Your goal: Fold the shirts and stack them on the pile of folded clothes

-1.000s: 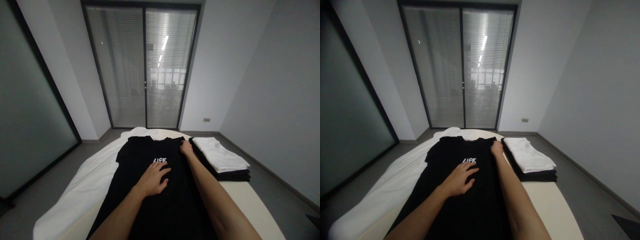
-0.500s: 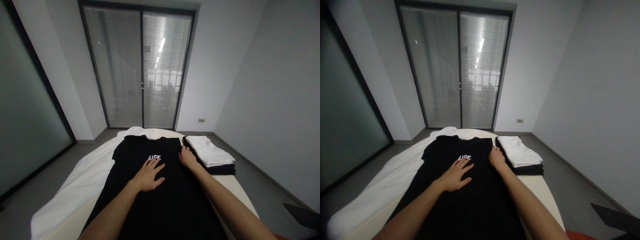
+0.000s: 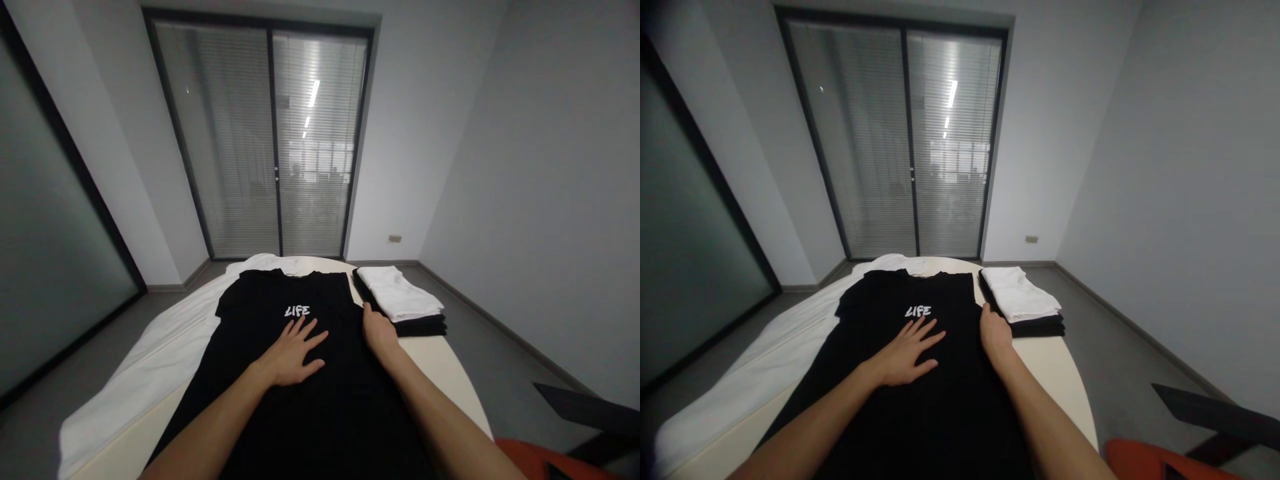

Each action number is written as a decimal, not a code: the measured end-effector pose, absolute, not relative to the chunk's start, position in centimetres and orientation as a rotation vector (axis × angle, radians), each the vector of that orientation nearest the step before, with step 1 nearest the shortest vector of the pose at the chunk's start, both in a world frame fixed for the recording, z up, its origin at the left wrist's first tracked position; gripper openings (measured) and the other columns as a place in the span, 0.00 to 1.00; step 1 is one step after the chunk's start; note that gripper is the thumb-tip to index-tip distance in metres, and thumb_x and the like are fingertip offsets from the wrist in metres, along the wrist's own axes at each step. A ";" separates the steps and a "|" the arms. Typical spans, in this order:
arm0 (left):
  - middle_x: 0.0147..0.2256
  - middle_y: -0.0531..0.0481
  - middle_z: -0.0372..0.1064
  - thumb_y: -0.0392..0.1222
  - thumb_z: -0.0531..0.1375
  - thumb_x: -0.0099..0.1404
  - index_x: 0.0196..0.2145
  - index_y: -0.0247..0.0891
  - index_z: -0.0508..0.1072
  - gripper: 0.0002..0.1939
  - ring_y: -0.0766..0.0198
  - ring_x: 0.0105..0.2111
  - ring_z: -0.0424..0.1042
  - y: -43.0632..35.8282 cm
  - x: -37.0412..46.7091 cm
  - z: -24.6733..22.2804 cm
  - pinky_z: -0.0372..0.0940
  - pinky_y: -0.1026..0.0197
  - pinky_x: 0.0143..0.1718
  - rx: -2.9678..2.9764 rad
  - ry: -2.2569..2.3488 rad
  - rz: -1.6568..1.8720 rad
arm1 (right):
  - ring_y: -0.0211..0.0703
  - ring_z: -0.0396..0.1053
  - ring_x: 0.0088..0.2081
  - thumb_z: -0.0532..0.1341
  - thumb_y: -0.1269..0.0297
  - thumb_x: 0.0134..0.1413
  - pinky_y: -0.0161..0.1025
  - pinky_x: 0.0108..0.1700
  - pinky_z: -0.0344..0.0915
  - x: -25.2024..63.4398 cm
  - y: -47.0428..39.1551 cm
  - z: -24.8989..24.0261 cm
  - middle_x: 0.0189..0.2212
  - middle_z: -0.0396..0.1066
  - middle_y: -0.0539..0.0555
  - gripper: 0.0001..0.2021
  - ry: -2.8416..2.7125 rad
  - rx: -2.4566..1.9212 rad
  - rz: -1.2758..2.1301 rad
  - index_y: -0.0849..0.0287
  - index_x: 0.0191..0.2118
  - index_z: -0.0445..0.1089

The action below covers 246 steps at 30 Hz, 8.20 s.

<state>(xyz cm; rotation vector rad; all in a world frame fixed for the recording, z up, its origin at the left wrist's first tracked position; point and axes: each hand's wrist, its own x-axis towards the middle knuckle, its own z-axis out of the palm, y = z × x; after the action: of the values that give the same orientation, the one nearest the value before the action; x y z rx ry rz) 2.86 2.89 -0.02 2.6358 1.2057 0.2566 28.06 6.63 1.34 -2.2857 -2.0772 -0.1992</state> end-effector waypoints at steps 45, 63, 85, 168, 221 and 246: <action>0.72 0.46 0.37 0.52 0.56 0.70 0.69 0.53 0.53 0.32 0.40 0.71 0.37 1.9 5.0 1.1 0.40 0.32 0.66 2.706 0.991 0.156 | 0.48 0.76 0.40 0.49 0.68 0.68 0.38 0.39 0.66 28.6 6.1 0.9 0.53 0.65 0.62 0.25 -2.142 -2.123 -0.103 0.53 0.68 0.52; 0.71 0.47 0.42 0.50 0.49 0.75 0.69 0.56 0.53 0.26 0.46 0.69 0.48 -7.8 11.5 -1.7 0.56 0.42 0.64 3.087 0.119 0.447 | 0.45 0.74 0.42 0.49 0.71 0.68 0.35 0.41 0.65 29.3 6.0 1.5 0.51 0.66 0.62 0.22 -2.252 -1.998 -0.060 0.55 0.64 0.62; 0.68 0.42 0.53 0.50 0.54 0.70 0.62 0.39 0.65 0.26 0.47 0.69 0.47 -3.4 7.6 0.4 0.45 0.41 0.69 2.468 1.195 0.443 | 0.41 0.73 0.38 0.54 0.66 0.61 0.39 0.47 0.67 29.0 7.6 -0.4 0.45 0.75 0.55 0.14 -1.776 -1.549 0.275 0.58 0.49 0.72; 0.68 0.45 0.54 0.46 0.48 0.77 0.64 0.48 0.61 0.21 0.48 0.67 0.53 -8.1 5.2 1.7 0.57 0.43 0.61 2.982 0.305 0.276 | 0.51 0.67 0.51 0.51 0.61 0.67 0.43 0.52 0.62 21.8 9.7 0.2 0.48 0.72 0.64 0.16 -1.954 -1.762 -0.010 0.62 0.52 0.70; 0.66 0.45 0.55 0.56 0.58 0.66 0.57 0.45 0.66 0.25 0.44 0.69 0.46 -4.3 9.3 -1.6 0.45 0.39 0.68 2.474 0.969 0.495 | 0.58 0.72 0.53 0.62 0.62 0.54 0.46 0.53 0.67 25.5 22.8 1.2 0.51 0.72 0.72 0.27 -1.488 -2.126 0.444 0.69 0.58 0.64; 0.68 0.43 0.52 0.52 0.54 0.67 0.64 0.42 0.64 0.29 0.45 0.66 0.52 -4.0 9.1 0.6 0.50 0.41 0.66 2.248 1.397 0.572 | 0.53 0.68 0.55 0.58 0.72 0.60 0.43 0.59 0.59 24.3 24.2 -0.3 0.55 0.69 0.64 0.20 -2.111 -1.867 0.296 0.58 0.58 0.71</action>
<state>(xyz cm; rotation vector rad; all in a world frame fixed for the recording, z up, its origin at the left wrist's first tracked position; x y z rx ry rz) 9.13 -3.97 0.59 2.2480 1.3973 0.5720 24.27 24.18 -0.25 -1.8673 -2.1107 0.2959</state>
